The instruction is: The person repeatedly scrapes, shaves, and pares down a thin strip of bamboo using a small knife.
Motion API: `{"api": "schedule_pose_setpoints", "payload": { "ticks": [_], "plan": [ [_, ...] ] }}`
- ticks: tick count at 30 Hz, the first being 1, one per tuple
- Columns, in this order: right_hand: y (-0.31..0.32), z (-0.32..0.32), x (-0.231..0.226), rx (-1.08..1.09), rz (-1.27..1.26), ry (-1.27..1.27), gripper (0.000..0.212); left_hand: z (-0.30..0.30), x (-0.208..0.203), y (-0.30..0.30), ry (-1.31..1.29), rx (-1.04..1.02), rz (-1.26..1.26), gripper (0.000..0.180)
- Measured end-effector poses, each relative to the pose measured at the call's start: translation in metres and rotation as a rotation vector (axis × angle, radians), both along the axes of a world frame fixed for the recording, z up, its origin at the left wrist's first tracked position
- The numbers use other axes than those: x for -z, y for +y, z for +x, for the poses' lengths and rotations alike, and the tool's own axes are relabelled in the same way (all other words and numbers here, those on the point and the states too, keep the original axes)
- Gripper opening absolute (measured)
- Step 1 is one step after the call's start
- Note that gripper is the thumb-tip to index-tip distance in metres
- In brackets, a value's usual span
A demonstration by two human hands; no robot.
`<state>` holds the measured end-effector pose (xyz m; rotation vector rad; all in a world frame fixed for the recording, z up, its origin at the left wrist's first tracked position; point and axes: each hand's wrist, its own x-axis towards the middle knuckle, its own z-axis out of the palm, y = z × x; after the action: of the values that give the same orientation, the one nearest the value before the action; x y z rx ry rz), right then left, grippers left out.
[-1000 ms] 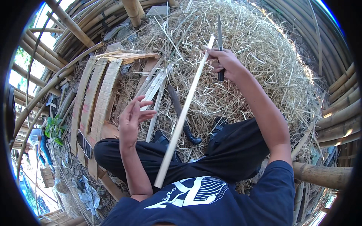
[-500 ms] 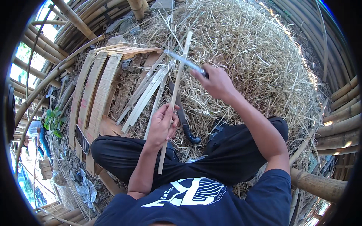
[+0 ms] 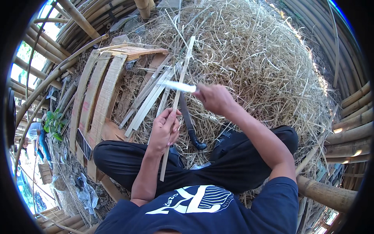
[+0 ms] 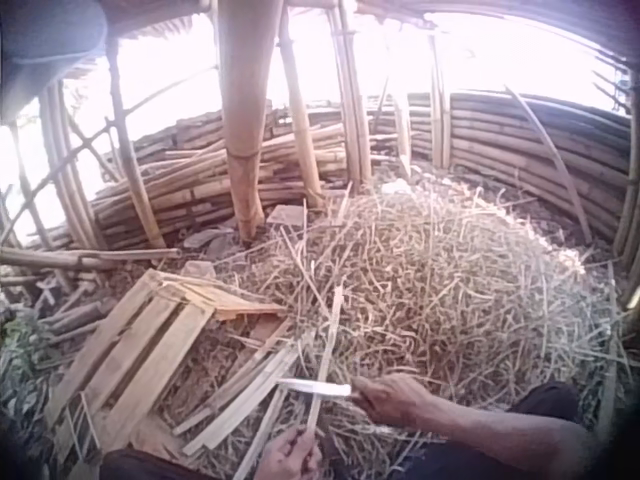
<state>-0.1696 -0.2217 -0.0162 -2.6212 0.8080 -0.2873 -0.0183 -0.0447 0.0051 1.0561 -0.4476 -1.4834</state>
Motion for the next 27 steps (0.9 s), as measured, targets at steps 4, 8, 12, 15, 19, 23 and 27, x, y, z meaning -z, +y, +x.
{"api": "schedule_pose_setpoints", "payload": {
  "ticks": [4,8,12,15,19,23,27],
  "plan": [
    [-0.036,-0.005,-0.008,0.046,-0.275,-0.034,0.040,-0.004,-0.005,0.002,-0.041,-0.005,0.013,0.020],
    [0.008,0.003,0.000,0.114,-0.005,-0.042,0.028,-0.003,0.003,0.000,0.009,-0.012,0.034,0.020],
    [-0.026,-0.008,0.003,0.105,-0.134,0.037,0.028,-0.003,-0.001,0.003,-0.003,-0.002,0.043,0.020],
    [-0.026,-0.003,0.003,0.141,-0.149,-0.033,0.025,-0.005,0.004,-0.004,-0.029,-0.006,0.065,0.021],
    [0.008,-0.001,0.009,-0.131,-0.118,-0.087,0.026,-0.001,0.005,0.001,-0.023,-0.027,0.069,0.021],
    [-0.048,-0.011,0.011,0.077,-0.353,-0.127,0.032,0.000,0.001,-0.001,-0.086,0.028,0.089,0.020],
    [0.012,-0.001,0.021,-0.066,-0.118,-0.224,0.020,-0.001,0.011,-0.001,-0.006,-0.009,0.068,0.019]
  ]
}}
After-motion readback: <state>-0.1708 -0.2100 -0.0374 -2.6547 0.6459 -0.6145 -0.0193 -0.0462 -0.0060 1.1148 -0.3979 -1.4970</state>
